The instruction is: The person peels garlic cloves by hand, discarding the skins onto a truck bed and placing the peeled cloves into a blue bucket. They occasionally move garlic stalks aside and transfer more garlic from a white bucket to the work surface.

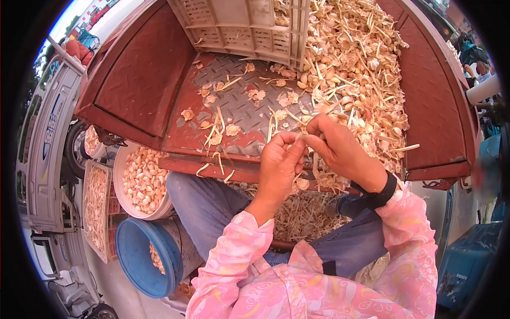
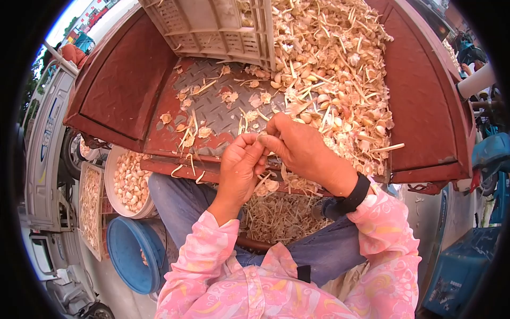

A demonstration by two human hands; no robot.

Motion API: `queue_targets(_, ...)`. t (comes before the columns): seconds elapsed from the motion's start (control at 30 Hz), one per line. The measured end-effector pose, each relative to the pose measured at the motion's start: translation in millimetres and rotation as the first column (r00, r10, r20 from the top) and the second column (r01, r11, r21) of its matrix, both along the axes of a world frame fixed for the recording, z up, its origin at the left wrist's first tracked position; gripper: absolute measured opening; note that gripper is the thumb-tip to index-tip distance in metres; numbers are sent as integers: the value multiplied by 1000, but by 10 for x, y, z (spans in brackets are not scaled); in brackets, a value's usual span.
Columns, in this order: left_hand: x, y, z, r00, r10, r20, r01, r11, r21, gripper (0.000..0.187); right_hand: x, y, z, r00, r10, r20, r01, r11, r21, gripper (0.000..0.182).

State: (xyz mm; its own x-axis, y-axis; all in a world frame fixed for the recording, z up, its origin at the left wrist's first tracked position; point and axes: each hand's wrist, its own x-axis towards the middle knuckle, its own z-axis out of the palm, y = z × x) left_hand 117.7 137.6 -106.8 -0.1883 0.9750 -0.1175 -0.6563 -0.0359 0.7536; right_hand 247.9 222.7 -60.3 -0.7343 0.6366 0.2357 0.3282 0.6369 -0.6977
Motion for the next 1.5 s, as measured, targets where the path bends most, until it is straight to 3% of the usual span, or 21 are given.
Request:
queue_targets(0.1,53,-23,-2,981,90,-174,-86,996,29,15,-22,-48,-27,992,-59,111,19,944,330,16)
queue_targets(0.2,65,-45,-11,979,122,-164,-116,992,48,14,-30,-49,-48,999,-31,39,19,962,272,16)
queue_targets(0.3,58,-70,5,990,84,-116,-79,996,46,14,-23,-9,-138,992,-60,-115,59,998,-14,18)
queue_targets(0.4,41,-132,71,998,39,-45,-38,999,22,16,9,148,-178,972,-184,-148,125,933,-337,21)
queue_targets(0.43,32,-175,104,1000,27,-14,-27,1000,12,17,49,180,-107,969,-240,-50,217,934,-284,22)
queue_targets(0.5,-184,-340,196,1000,3,1,-3,1000,21,17,152,183,8,965,-180,192,202,974,-101,21)
queue_targets(0.53,-340,-443,334,995,83,-49,-81,996,38,17,191,186,40,935,-160,316,172,985,-9,20)
queue_targets(0.6,-886,-699,440,935,283,-214,-277,959,56,14,191,209,-35,923,-193,334,170,981,97,16)
queue_targets(0.63,-1120,-791,490,816,481,-319,-501,865,23,15,177,228,-61,931,-191,310,161,980,119,14)
queue_targets(0.67,-1520,-977,431,728,507,-461,-560,828,27,20,164,250,-81,939,-189,286,154,978,139,13)
queue_targets(0.7,-1923,-1123,308,542,489,-683,-669,743,2,23,108,306,-82,957,-201,208,157,965,208,11)
queue_targets(0.77,-2516,-1369,42,151,330,-932,-797,598,83,29,-9,492,-90,951,-194,241,123,952,282,12)
queue_targets(0.83,-2753,-1483,-32,-204,139,-969,-815,523,247,33,-151,694,-155,936,-200,289,92,933,348,14)
queue_targets(0.93,-2134,-1199,308,431,472,-769,-720,694,23,31,-325,862,-279,823,-134,553,-37,957,287,15)
queue_targets(0.97,-1815,-1035,442,584,458,-671,-625,781,-11,29,-360,890,-290,815,-118,567,-55,959,279,16)
queue_targets(1.03,-1392,-811,526,772,257,-581,-379,921,-96,26,-357,898,-233,829,-76,553,-43,979,199,16)
queue_targets(1.1,-1048,-516,484,954,66,-292,-98,990,-97,24,-306,903,-151,853,-43,521,-41,988,148,17)
queue_targets(1.17,-853,-257,370,995,-59,-82,52,995,-81,28,-233,886,-85,883,-7,469,-59,990,125,17)
queue_targets(1.27,-669,11,241,971,-91,222,111,991,-77,34,-259,818,-64,822,57,567,-174,973,155,17)
queue_targets(1.37,-643,52,116,941,-93,327,131,987,-97,39,-313,857,-170,826,113,552,-251,951,182,18)
queue_targets(1.5,-636,38,43,951,-55,305,102,984,-142,41,-382,821,-89,749,109,653,-280,946,163,19)
